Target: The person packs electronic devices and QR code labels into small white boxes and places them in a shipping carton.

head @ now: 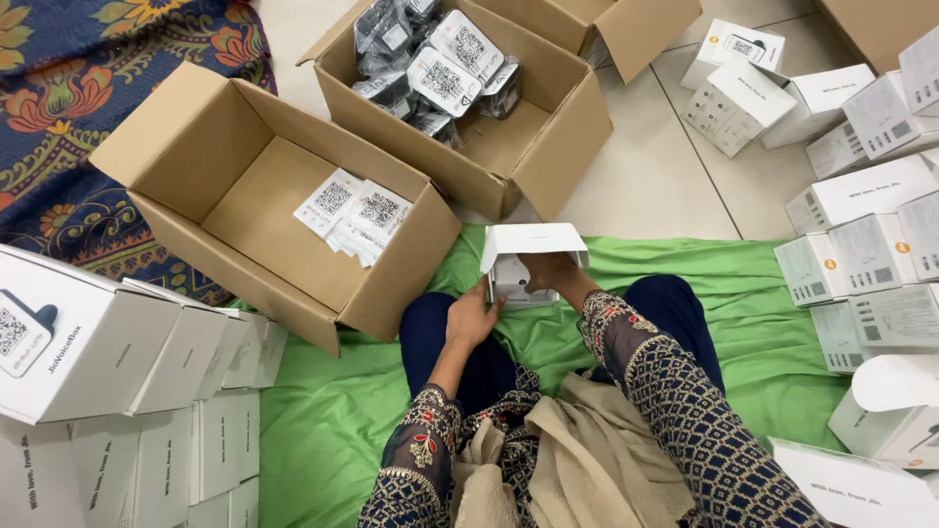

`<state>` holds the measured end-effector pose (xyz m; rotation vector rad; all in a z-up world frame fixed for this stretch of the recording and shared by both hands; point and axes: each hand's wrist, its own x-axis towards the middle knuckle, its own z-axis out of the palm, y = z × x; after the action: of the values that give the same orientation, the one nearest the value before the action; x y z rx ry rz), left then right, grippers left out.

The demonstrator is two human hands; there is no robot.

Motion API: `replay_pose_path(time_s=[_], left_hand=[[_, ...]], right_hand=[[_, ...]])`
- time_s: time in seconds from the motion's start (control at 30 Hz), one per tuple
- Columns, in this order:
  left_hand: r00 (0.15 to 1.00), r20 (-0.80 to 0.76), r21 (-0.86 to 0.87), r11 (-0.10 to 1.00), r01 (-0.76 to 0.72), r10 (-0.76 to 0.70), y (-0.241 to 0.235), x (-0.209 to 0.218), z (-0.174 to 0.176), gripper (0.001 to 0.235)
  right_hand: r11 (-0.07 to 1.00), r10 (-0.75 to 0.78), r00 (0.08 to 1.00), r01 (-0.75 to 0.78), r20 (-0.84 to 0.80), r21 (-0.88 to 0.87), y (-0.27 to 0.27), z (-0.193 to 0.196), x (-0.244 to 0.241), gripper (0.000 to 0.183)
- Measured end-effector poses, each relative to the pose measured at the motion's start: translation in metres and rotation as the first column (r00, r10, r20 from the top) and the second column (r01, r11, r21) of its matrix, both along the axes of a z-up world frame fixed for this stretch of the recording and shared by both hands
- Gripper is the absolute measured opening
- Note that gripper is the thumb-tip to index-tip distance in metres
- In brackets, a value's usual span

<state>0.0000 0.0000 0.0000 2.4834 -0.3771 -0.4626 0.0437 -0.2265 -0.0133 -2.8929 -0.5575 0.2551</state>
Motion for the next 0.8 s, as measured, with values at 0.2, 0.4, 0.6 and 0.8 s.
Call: replay_pose_path(time_s=[0.2,0.4,0.6,0.8], left_hand=[[0.996,-0.062,-0.059,0.996,-0.066,0.062,0.0,-0.006,0.037,0.067],[0.996,-0.064,-0.182,0.98,-0.075,0.064,-0.003,0.026,-0.013,0.065],[0.997,0.054,-0.097,0.993,0.061,-0.056,-0.001,0.036,-0.091,0.056],[0.999,0.045,-0.145,0.989,0.036,-0.03,0.002,0.041,-0.078,0.063]], right_hand=[[0.994,0.019,0.987,-0.036,-0.161,-0.1,-0.011,0.036,-0.011,0.06],[0.991,0.11,0.994,-0.11,0.006,0.082,-0.022,0.009,-0.006,0.081],[0.994,-0.003,0.956,-0.029,0.292,0.107,-0.006,-0.049,-0.013,0.063],[0.987,-0.023,0.969,-0.017,0.245,0.16,-0.011,-0.064,-0.012,0.068]])
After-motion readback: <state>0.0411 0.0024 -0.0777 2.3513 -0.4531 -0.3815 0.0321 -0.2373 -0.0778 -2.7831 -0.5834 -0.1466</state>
